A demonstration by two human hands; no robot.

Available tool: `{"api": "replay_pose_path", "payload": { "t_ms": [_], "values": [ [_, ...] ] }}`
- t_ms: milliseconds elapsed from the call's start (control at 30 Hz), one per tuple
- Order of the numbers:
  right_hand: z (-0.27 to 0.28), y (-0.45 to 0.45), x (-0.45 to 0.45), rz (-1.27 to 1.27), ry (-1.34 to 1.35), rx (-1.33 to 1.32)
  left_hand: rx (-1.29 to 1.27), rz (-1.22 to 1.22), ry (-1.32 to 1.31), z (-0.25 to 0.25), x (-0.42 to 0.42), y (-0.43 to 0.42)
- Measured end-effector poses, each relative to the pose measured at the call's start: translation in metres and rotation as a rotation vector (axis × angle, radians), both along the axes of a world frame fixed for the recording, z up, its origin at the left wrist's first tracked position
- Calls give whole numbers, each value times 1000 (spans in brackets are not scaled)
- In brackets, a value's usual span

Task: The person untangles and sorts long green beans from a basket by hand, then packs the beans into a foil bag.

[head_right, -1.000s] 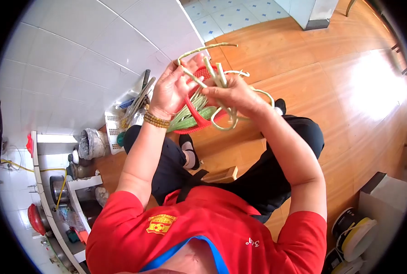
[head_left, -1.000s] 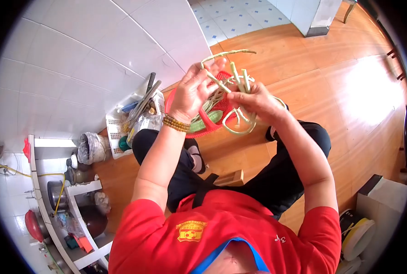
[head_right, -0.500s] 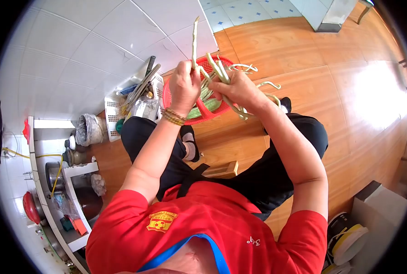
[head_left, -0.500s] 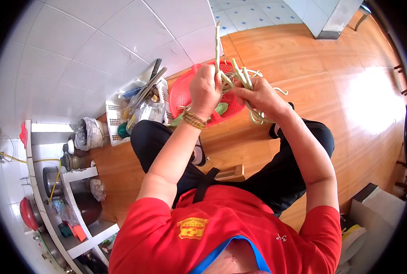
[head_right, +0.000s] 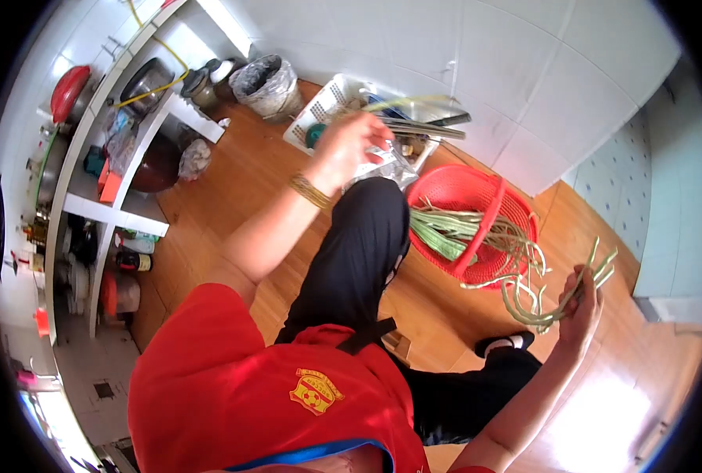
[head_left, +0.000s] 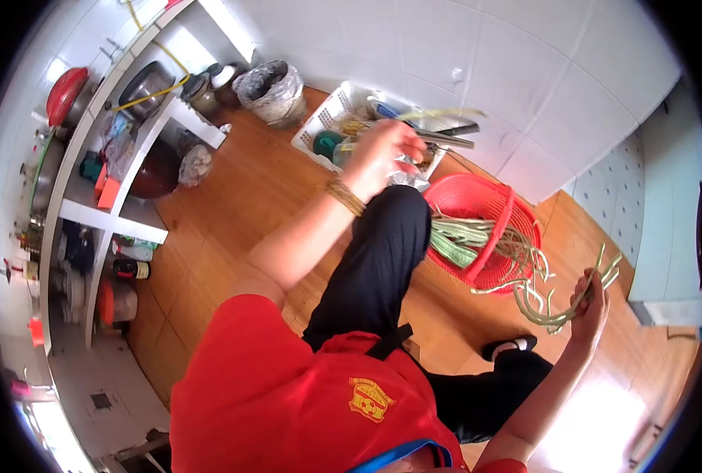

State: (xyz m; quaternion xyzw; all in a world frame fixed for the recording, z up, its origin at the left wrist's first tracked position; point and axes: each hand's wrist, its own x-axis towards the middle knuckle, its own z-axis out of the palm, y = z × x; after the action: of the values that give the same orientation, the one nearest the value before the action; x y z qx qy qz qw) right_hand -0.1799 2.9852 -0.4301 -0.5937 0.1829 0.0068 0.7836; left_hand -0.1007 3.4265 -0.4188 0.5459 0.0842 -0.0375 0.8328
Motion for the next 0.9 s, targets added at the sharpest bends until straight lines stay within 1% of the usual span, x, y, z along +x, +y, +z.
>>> {"api": "replay_pose_path", "payload": {
  "t_ms": [33,67,100,133,167,200,267,300,333,367,400,467,533,567,600,633,667,700,733,800,833,900],
  "values": [
    [-6,0,5,-11,13,10,76,126,-12,3,3,29],
    [-13,-1,9,-27,25,20,226,195,-120,9,6,58],
    [-21,-4,13,-19,22,14,139,364,-68,18,15,92],
    [-31,-8,16,-33,48,13,281,450,-168,20,26,127],
    [-40,-12,16,-51,73,14,205,585,-90,25,41,167],
    [-45,-15,15,-52,69,9,265,669,-62,30,58,205],
    [-59,-18,13,-44,134,-16,399,640,-87,24,93,290],
    [-66,-19,11,-54,119,-35,433,657,41,26,103,313],
    [-67,-17,13,-66,117,-33,600,652,326,36,105,318],
    [-64,-15,10,-64,152,-46,668,664,468,28,107,325],
    [-62,-16,8,-67,184,-62,734,671,608,14,113,333],
    [-60,-22,9,-97,171,-45,623,582,564,-37,132,341],
    [-55,-31,2,-192,141,-31,485,449,447,-75,146,308],
    [-50,-33,0,-288,132,-33,499,392,390,-89,155,282],
    [-45,-43,-4,-256,103,26,501,327,333,-93,162,252],
    [-37,-49,-10,-255,55,150,543,257,276,-91,169,213],
    [-28,-49,-11,-277,4,166,581,117,202,-76,167,169],
    [-26,-59,-15,-197,-89,199,531,-39,99,-70,171,135],
    [-18,-63,-15,-20,-206,279,471,-173,-6,-66,174,105],
    [6,-39,-17,-271,-216,148,525,-362,-100,-29,159,19],
    [6,-44,-20,-220,-245,190,509,-404,-104,-15,148,-20],
    [-1,-54,-27,-115,-326,308,494,-722,-334,8,118,-95]
  ]
}}
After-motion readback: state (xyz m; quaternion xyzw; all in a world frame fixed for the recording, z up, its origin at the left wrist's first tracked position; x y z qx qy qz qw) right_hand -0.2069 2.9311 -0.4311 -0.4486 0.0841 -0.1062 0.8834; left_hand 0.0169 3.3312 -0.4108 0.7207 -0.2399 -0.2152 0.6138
